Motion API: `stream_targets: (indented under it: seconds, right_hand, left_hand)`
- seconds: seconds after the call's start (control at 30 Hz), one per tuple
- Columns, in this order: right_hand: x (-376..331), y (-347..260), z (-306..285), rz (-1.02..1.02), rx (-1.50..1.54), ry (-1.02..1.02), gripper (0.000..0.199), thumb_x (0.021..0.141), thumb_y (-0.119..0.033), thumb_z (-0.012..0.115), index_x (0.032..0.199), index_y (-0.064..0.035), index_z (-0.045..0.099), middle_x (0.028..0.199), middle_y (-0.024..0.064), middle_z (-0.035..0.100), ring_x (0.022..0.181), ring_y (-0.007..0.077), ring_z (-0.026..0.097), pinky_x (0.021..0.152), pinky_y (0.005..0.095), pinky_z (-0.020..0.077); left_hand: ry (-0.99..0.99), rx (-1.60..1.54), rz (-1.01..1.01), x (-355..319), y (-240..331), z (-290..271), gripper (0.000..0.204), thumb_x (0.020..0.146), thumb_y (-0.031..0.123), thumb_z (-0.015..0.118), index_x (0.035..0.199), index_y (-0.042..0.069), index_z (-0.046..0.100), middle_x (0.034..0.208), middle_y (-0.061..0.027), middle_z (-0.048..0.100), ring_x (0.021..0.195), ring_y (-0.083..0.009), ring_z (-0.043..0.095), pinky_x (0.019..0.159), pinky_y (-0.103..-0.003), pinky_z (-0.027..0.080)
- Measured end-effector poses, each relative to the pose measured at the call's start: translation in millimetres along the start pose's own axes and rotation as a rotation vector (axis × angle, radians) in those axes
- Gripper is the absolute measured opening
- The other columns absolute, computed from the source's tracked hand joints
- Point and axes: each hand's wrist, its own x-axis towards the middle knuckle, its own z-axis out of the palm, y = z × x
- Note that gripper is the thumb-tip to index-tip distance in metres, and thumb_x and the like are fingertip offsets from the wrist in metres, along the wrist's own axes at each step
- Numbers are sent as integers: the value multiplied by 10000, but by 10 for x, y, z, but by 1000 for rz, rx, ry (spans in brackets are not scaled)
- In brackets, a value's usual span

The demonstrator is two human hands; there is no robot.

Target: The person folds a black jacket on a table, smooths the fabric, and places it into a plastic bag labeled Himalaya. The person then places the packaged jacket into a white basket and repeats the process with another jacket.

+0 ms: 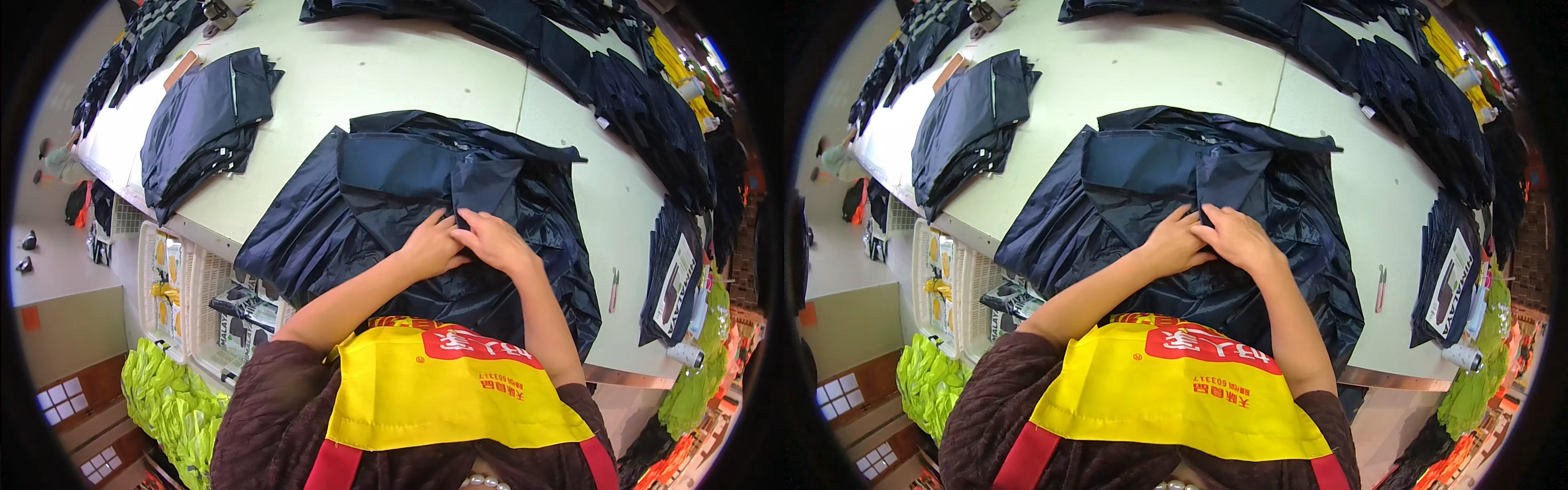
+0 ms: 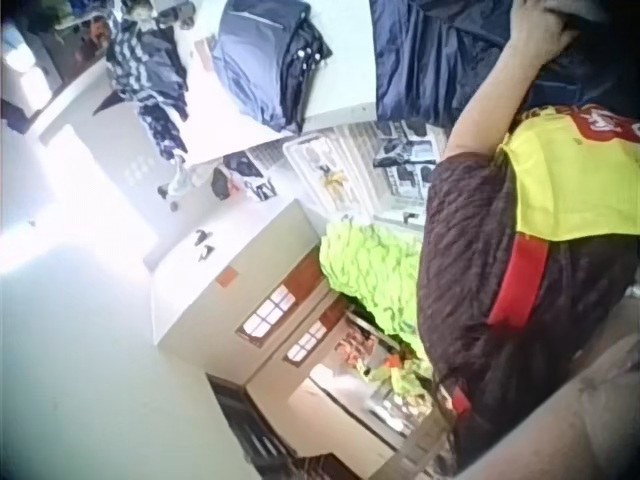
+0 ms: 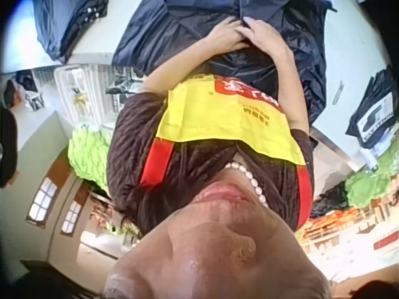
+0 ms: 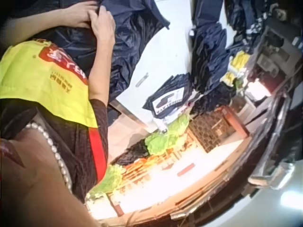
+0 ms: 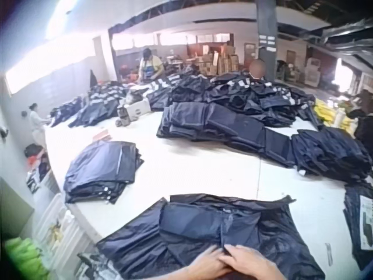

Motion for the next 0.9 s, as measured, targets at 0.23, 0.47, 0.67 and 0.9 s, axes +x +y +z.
stream_targets:
  seconds: [0.23,0.47,0.67,0.9]
  right_hand:
    - [22,255,302,-103,-420,292,445,837,-313,601,1215,-84,543,1295,120,482,1201,312,424,980,448,337]
    - [-79,477,420,-167,-385,120,435,902,-308,517,1315,-178,469,1411,144,354,1332,346,271,1071,529,187]
    - [-312,321,303,-120,-341,181,316,816,-184,617,1108,-78,557,1233,143,507,1208,310,441,1003,465,320]
    - [-119,362,480,-95,-297,366,554,828,-313,606,1294,-57,449,1382,153,401,1287,311,355,1042,499,263]
  left_hand:
    - [875,-68,-933,-484,-336,-707,442,702,96,725,1098,-15,561,1093,-176,579,1091,-301,508,937,-387,399]
    - [761,-82,-397,-96,-135,-788,457,681,-65,548,1123,47,583,880,-123,608,763,-280,583,687,-339,482]
    - [78,234,-291,81,-37,-111,487,720,44,566,1201,118,546,895,-98,537,794,-287,591,628,-373,509]
    - [-42,93,-311,149,73,-218,613,709,201,656,1272,58,462,1076,-182,521,990,-349,545,807,-411,477]
